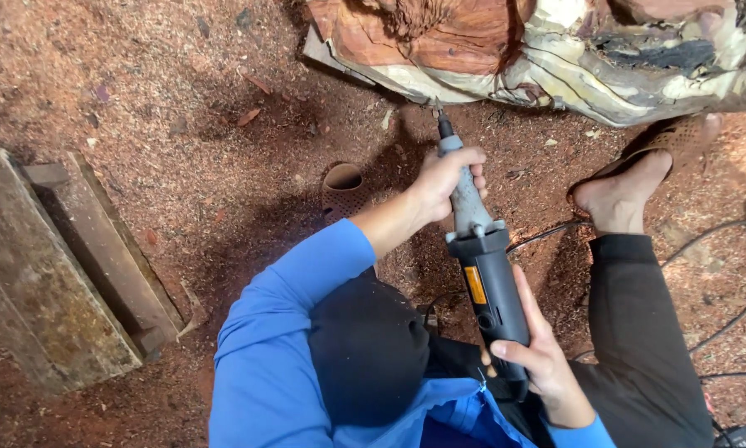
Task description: Power carving details into a large piece of wood using a rotary tool
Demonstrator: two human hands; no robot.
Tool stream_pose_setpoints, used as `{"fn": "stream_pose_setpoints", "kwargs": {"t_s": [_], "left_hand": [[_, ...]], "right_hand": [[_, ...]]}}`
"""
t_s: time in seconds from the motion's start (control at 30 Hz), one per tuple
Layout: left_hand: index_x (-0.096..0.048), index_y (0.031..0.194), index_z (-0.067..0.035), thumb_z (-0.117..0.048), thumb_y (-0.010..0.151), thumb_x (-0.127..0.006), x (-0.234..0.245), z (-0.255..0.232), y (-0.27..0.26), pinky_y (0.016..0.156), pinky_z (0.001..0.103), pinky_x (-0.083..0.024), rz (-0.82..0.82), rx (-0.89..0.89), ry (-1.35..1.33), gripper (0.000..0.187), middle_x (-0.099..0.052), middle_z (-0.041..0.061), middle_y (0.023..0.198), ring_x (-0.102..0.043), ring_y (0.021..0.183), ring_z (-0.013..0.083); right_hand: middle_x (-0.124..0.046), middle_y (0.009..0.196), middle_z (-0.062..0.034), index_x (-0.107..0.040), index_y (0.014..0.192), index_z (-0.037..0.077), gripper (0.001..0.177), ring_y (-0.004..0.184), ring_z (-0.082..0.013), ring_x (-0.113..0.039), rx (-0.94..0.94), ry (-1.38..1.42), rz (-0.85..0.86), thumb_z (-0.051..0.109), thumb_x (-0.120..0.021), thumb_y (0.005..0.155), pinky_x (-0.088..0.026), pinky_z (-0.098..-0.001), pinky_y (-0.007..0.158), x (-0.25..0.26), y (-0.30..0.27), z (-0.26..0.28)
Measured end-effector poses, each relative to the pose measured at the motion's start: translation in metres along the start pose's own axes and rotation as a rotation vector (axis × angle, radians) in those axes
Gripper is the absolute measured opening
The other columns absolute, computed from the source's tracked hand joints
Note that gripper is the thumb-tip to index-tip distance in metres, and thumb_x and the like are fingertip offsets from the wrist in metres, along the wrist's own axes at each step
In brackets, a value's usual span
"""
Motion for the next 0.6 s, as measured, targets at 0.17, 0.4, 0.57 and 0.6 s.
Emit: {"fn": "stream_pose_setpoints", "kwargs": {"t_s": [0.17,0.4,0.57,0.6], "left_hand": [[-0.053,0.131,0.002,-0.017,0.085,-0.068,-0.006,-0.021,0.011,0.054,0.035,-0.051,0.205,-0.094,-0.106,0.052,-0.060,0.003,0.066,-0.057,0.054,0.0168],[-0.055,0.134,0.002,-0.009,0.086,-0.065,-0.008,-0.041,0.029,0.054,0.032,-0.049,0.245,-0.170,-0.179,0.050,-0.058,0.001,0.064,-0.055,0.052,0.0147],[-0.058,0.126,0.003,-0.009,0.085,-0.066,-0.010,-0.047,0.038,0.056,0.035,-0.052,0.283,-0.227,-0.201,0.043,-0.058,0.002,0.067,-0.058,0.056,0.0164],[-0.060,0.122,0.004,-0.009,0.085,-0.067,-0.010,-0.049,0.040,0.056,0.035,-0.053,0.283,-0.248,-0.191,0.040,-0.058,0.003,0.068,-0.058,0.056,0.0164]], "right_hand": [[-0.059,0.132,-0.0272,-0.015,0.166,0.020,0.122,0.057,-0.0248,-0.066,-0.064,-0.306,-0.058,-0.020,-0.064,0.062,-0.054,-0.0334,0.041,0.021,0.019,0.021],[-0.062,0.135,-0.0178,-0.024,0.166,0.016,0.120,0.083,-0.0237,-0.063,-0.058,-0.616,-0.138,-0.021,-0.067,0.060,-0.053,-0.0322,0.064,0.025,0.040,0.048],[-0.067,0.118,-0.0228,-0.021,0.167,0.018,0.121,0.073,-0.0255,-0.063,-0.076,-0.620,-0.126,-0.020,-0.066,0.062,-0.053,-0.0337,0.056,0.030,0.047,0.056],[-0.065,0.126,-0.0231,-0.022,0.167,0.017,0.120,0.080,-0.0265,-0.065,-0.063,-0.639,-0.130,-0.020,-0.066,0.061,-0.054,-0.0336,0.062,0.031,0.048,0.058]]}}
Point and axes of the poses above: each hand's wrist, its own y-axis towards the middle knuckle, its own x-axis out of the back of the hand, z = x × y, the point moved 8 cm from there along y, towards the middle knuckle
